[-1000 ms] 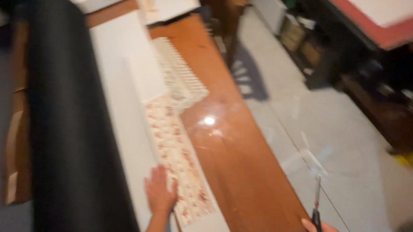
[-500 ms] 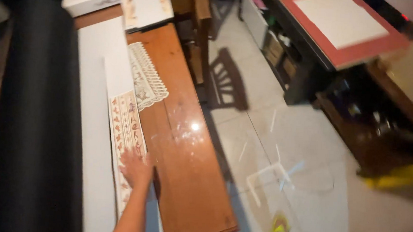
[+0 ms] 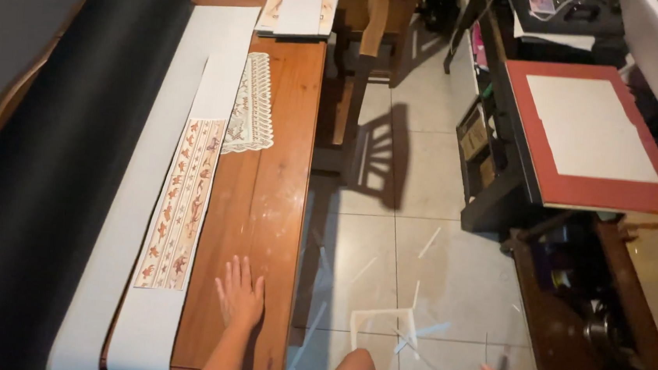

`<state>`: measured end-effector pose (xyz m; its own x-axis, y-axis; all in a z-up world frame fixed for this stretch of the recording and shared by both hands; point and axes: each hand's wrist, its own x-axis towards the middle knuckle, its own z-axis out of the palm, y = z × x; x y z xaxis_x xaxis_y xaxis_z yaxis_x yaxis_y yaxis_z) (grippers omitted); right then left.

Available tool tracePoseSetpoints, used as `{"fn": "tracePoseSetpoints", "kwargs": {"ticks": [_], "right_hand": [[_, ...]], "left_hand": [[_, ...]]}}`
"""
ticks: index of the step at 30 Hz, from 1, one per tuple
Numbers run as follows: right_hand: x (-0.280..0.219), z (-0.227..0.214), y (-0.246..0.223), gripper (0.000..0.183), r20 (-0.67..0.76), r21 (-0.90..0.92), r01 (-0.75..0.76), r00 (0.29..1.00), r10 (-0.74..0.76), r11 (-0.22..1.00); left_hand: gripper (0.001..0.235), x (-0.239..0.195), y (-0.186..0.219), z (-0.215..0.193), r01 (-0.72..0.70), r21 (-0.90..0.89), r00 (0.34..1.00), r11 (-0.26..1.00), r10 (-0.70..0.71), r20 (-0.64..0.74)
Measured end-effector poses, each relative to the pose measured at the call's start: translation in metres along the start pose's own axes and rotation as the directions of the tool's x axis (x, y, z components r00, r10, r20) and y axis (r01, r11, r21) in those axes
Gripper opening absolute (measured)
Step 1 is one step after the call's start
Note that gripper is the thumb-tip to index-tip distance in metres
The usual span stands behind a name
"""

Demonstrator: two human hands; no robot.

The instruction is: The person uses scissors to cut a long strip of patterned paper laid on a wooden table. They repeatedly trim the edges and separate sections of the strip, holding the paper with one hand while cutting with the other.

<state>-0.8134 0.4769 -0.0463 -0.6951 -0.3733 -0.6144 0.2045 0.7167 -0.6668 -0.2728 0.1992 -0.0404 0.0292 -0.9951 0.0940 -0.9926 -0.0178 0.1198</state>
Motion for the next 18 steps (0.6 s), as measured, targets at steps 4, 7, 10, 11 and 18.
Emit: {"fn": "tracePoseSetpoints", "kwargs": {"ticks": [4, 7, 10, 11, 18], "right_hand": [[-0.008, 0.063, -0.095, 0.029, 0.303, 0.009, 0.213, 0.931, -0.205, 0.977], [-0.054, 0.108, -0.185, 0.032, 0.407, -0.241, 0.343, 0.885, -0.227, 0.908], [-0.054, 0.148, -0.245, 0.024, 0.566, -0.135, 0.374, 0.789, -0.238, 0.918], [-0.052, 0.163, -0.269, 0.025, 0.623, -0.129, 0.393, 0.747, -0.234, 0.910], [-0.013, 0.276, -0.396, 0.027, 0.840, -0.115, 0.350, 0.534, -0.097, 0.930]], "left_hand": [[0.069, -0.006, 0.004, 0.000, 0.042, -0.052, 0.999, 0.998, -0.043, -0.028], [0.071, -0.008, 0.004, 0.009, 0.046, -0.016, 0.994, 0.999, -0.048, -0.100], [0.073, -0.012, 0.004, 0.017, 0.060, 0.045, 0.997, 0.997, -0.058, -0.047], [0.075, -0.011, 0.003, 0.027, 0.062, 0.128, 0.974, 0.990, -0.032, -0.223], [0.075, 0.023, -0.026, 0.109, 0.076, 0.186, 0.821, 0.980, 0.045, -0.569]]}}
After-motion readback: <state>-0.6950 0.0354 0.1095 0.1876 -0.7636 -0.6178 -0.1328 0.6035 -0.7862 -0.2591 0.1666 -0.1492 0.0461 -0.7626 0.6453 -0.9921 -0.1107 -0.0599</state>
